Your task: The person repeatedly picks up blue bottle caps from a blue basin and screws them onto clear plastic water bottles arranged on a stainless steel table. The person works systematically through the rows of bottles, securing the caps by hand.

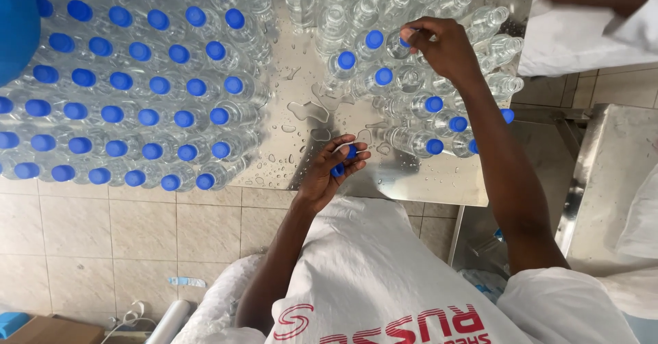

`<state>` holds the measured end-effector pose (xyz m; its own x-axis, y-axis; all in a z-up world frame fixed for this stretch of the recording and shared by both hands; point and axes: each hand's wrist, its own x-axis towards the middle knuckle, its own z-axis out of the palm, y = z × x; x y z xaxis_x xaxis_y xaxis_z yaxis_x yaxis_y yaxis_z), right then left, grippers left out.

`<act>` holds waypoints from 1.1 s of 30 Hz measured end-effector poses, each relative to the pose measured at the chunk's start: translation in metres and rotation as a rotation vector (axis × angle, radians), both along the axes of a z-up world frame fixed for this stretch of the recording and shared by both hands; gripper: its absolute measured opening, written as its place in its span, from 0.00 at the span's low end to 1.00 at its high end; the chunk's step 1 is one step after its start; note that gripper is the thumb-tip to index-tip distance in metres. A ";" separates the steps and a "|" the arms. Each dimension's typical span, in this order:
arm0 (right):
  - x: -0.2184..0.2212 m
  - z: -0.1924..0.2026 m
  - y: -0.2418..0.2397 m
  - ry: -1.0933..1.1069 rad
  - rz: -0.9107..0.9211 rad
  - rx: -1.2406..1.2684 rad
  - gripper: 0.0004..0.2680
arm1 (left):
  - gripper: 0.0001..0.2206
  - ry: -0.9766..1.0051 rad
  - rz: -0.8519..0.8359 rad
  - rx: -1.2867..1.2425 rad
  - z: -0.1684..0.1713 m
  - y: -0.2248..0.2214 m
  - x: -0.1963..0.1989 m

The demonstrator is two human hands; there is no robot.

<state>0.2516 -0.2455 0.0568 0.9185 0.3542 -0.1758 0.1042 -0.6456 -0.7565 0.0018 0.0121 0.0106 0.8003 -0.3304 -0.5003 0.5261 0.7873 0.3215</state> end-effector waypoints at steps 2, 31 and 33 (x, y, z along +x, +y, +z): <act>0.002 -0.004 0.002 -0.002 -0.043 0.020 0.10 | 0.18 -0.008 -0.006 0.008 0.002 -0.001 0.001; -0.078 0.034 -0.025 -0.417 0.290 -0.324 0.14 | 0.27 -0.078 -0.138 0.132 -0.010 -0.027 0.000; -0.062 0.006 -0.035 -0.415 0.283 -0.443 0.13 | 0.21 -0.044 -0.146 0.124 -0.006 -0.020 -0.001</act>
